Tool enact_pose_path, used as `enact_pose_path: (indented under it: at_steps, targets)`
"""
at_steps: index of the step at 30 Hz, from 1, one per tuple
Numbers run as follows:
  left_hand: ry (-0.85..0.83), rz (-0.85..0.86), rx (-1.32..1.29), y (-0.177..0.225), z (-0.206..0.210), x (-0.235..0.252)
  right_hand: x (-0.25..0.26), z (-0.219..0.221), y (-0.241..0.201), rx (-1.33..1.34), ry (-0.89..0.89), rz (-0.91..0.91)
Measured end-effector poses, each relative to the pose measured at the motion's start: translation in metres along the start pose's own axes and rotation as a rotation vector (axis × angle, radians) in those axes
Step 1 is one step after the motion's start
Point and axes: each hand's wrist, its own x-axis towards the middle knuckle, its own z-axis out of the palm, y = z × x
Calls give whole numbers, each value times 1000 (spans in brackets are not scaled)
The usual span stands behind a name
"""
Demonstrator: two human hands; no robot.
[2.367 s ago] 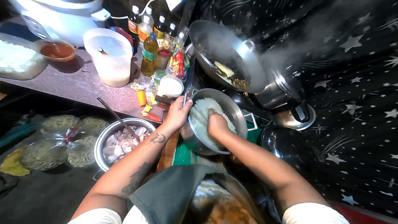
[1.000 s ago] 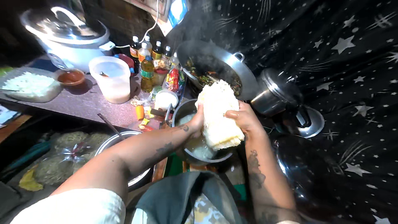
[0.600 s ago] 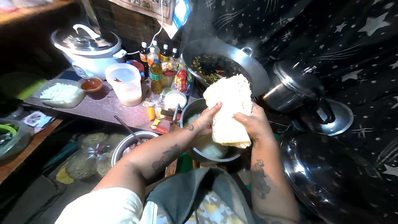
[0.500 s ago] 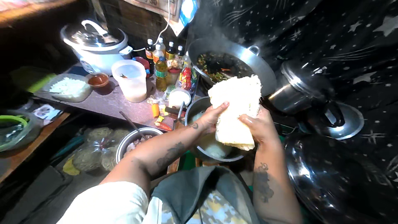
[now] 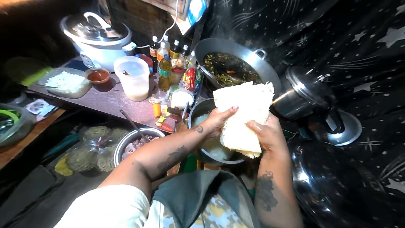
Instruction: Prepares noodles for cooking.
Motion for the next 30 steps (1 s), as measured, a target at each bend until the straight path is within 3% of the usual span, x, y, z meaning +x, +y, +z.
enact_pose_path:
  at_steps: [10,18,25,30]
  targets:
    - [-4,10,40,6,1,-9,-1,2,-8,20,10,64]
    - [-84,-94,63,9,-3,-3,-3,7,-10,263,118,163]
    - [-119,-154,-27,23,-7,7,43,-22,-24,299,-40,67]
    - [-59,-174,283,11,-28,16,95,-24,-40,275,69,-18]
